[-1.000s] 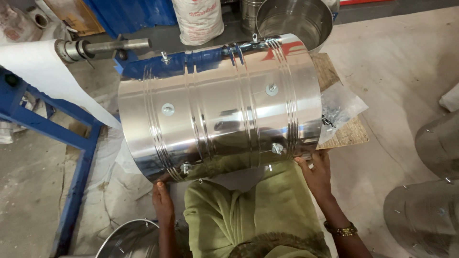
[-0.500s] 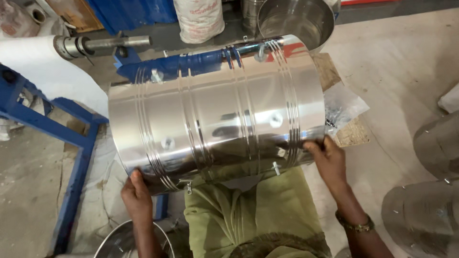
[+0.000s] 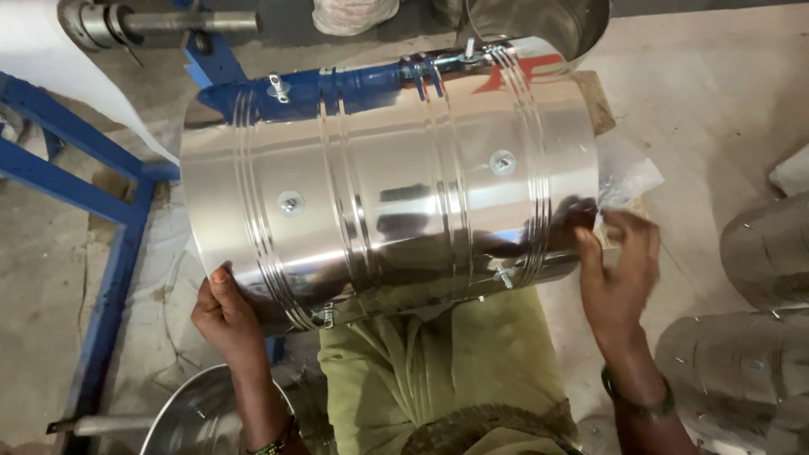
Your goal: The person sits on the floor and assembles a large cylindrical stainless steel container by hand-tightening multiple latches around its circumference. They rotate the container to access different sides and continue securing the latches.
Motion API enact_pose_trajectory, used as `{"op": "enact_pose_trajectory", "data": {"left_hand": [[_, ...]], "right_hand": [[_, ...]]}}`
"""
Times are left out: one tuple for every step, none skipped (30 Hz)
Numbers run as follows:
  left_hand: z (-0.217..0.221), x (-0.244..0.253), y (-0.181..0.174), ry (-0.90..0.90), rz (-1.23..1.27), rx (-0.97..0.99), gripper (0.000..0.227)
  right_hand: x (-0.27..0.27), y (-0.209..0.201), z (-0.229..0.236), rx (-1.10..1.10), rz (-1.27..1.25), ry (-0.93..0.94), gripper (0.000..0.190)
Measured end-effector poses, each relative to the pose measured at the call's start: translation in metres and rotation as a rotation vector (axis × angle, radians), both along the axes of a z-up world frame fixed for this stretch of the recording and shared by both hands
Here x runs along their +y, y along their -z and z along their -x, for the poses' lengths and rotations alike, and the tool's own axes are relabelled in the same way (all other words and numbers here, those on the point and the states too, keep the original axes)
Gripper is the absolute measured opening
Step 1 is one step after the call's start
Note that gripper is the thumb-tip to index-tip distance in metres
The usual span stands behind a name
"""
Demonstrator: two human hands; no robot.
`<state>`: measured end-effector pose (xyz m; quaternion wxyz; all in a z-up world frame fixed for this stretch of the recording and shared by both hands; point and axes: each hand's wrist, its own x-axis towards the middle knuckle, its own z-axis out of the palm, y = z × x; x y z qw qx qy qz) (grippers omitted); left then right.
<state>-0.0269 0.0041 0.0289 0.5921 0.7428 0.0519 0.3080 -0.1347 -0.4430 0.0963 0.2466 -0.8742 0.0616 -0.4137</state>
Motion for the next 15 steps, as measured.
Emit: {"op": "enact_pose_trajectory", "data": {"left_hand": [[0.001, 0.0, 0.001, -0.002, -0.005, -0.009, 0.046], [0.004, 0.001, 0.002, -0.004, -0.01, -0.015, 0.047], [0.006, 0.002, 0.002, -0.006, -0.014, -0.02, 0.048], [0.008, 0.002, 0.002, -0.002, -0.006, -0.013, 0.048], [0.01, 0.001, 0.001, 0.002, 0.003, -0.006, 0.049], [0.011, 0.0, 0.0, 0.01, 0.013, 0.0, 0.049], [0.012, -0.001, -0.001, 0.017, 0.019, 0.004, 0.049], [0.011, -0.002, -0.003, 0.021, 0.026, 0.0, 0.049], [0.011, -0.003, -0.006, 0.025, 0.033, -0.003, 0.048], [0.009, -0.005, -0.008, 0.03, 0.054, 0.02, 0.047], [0.007, -0.006, -0.01, 0.035, 0.076, 0.043, 0.047], [0.005, -0.007, -0.012, 0.042, 0.096, 0.067, 0.047], [0.004, -0.008, -0.014, 0.047, 0.106, 0.065, 0.046], [0.001, -0.009, -0.015, 0.056, 0.117, 0.062, 0.044], [0.0, -0.01, -0.015, 0.064, 0.127, 0.059, 0.043]], "right_hand": [[0.005, 0.001, 0.01, 0.013, -0.005, 0.019, 0.022], [0.012, 0.003, 0.016, 0.144, -0.062, -0.08, 0.024], [0.019, 0.006, 0.022, 0.275, -0.119, -0.182, 0.026], [0.026, 0.008, 0.025, 0.402, -0.178, -0.281, 0.029], [0.031, 0.011, 0.024, 0.437, -0.101, -0.3, 0.029], [0.036, 0.013, 0.021, 0.47, -0.024, -0.315, 0.03], [0.039, 0.015, 0.021, 0.504, 0.054, -0.331, 0.031], [0.039, 0.015, 0.018, 0.469, 0.115, -0.349, 0.029], [0.038, 0.016, 0.015, 0.434, 0.175, -0.367, 0.027], [0.037, 0.017, 0.012, 0.395, 0.239, -0.391, 0.025], [0.035, 0.016, 0.01, 0.364, 0.271, -0.413, 0.026], [0.033, 0.017, 0.01, 0.333, 0.301, -0.435, 0.028], [0.031, 0.017, 0.01, 0.301, 0.331, -0.456, 0.029], [0.028, 0.018, 0.011, 0.298, 0.336, -0.461, 0.03], [0.025, 0.019, 0.011, 0.294, 0.342, -0.465, 0.031]]}}
